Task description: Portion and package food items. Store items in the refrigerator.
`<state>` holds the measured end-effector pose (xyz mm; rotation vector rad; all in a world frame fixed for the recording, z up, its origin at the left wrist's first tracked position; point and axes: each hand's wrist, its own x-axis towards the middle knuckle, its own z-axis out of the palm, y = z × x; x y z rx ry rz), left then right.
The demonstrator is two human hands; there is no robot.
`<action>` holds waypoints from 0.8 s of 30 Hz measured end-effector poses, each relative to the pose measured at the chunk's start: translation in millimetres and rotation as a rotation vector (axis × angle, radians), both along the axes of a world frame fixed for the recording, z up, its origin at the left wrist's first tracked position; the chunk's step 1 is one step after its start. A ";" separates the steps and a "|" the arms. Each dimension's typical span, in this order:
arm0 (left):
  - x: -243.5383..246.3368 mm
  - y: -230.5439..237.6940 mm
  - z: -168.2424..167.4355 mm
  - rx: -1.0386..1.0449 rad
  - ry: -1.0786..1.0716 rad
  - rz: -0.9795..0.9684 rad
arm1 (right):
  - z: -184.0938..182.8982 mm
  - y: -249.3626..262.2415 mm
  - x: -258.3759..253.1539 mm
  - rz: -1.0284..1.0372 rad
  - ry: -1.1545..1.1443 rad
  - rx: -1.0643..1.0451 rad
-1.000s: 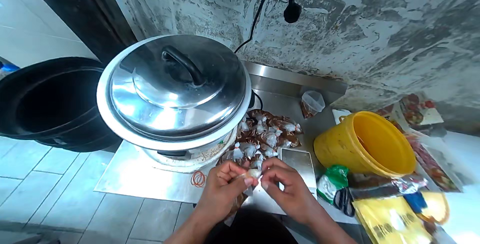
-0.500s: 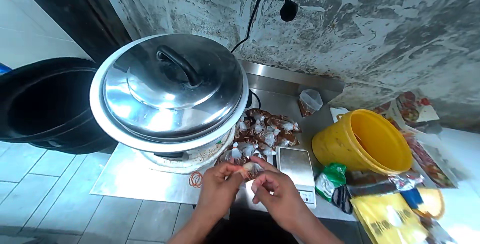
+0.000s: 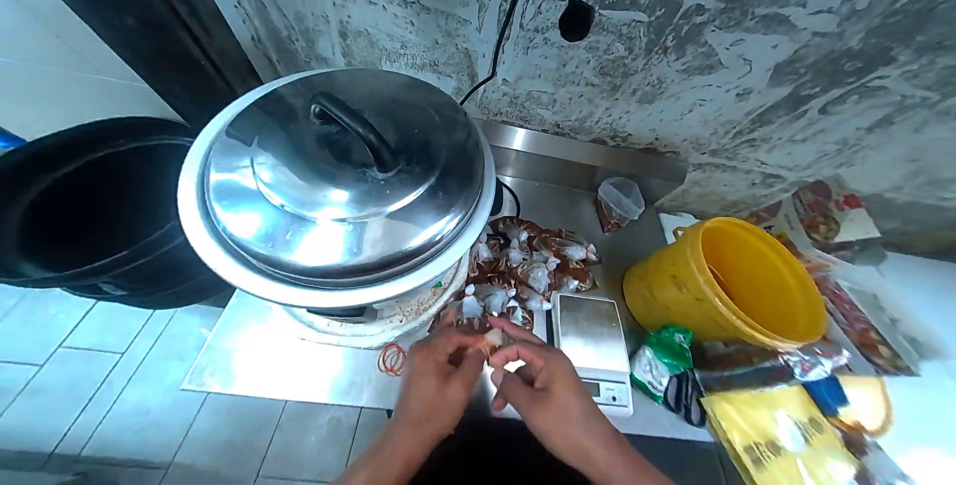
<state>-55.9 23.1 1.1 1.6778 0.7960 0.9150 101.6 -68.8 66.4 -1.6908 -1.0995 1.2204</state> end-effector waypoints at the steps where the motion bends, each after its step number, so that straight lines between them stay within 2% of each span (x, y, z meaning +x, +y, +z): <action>1: -2.0 3.2 6.8 -0.223 -0.064 0.031 | -7.8 -3.8 2.1 -0.008 -0.018 0.020; 3: -7.6 9.9 12.5 -0.488 -0.220 0.019 | -23.5 -8.9 12.2 -0.002 -0.057 0.013; 4: -10.3 10.8 12.8 -0.545 -0.269 -0.029 | -28.8 -8.5 19.1 0.000 -0.062 -0.012; 6: -11.8 6.9 10.3 -0.526 -0.289 -0.147 | -31.9 -1.8 30.5 -0.049 0.010 -0.098; 8: -10.2 1.9 5.1 -0.301 -0.178 -0.260 | -21.4 9.2 33.3 -0.153 0.254 -0.200; 9: -9.1 1.4 0.7 -0.091 -0.073 -0.304 | -13.4 13.6 31.7 -0.166 0.342 -0.234; 11: -4.7 2.4 -9.7 0.317 0.115 -0.299 | 1.9 18.1 21.8 -0.109 0.319 -0.252; 12: -2.9 1.9 -13.6 0.374 0.154 -0.243 | 6.9 17.3 14.0 -0.050 0.225 -0.239; 13: -2.2 1.2 -14.7 0.318 0.150 -0.175 | 8.7 14.3 5.9 0.007 0.117 -0.203; 14: -2.2 1.4 -12.0 0.178 0.122 -0.109 | 8.2 9.8 -0.6 0.040 0.035 -0.153; 16: -3.4 5.9 1.3 -0.231 -0.021 -0.015 | -1.3 -2.6 -4.8 0.029 -0.050 -0.040; 17: -6.0 9.6 7.1 -0.385 -0.118 0.005 | -10.1 -8.6 -2.6 0.012 -0.074 0.021; 19: -12.2 12.8 9.3 -0.512 -0.291 -0.053 | -28.2 -15.3 8.0 -0.012 -0.092 0.070; 21: -13.2 8.9 4.4 -0.455 -0.324 -0.175 | -37.1 -9.5 22.2 -0.053 0.038 -0.029; 22: -12.5 5.4 2.0 -0.363 -0.260 -0.226 | -38.1 -4.2 26.8 -0.110 0.160 -0.103; 24: -9.1 0.9 -5.2 -0.010 -0.052 -0.306 | -28.3 7.8 31.3 -0.200 0.396 -0.244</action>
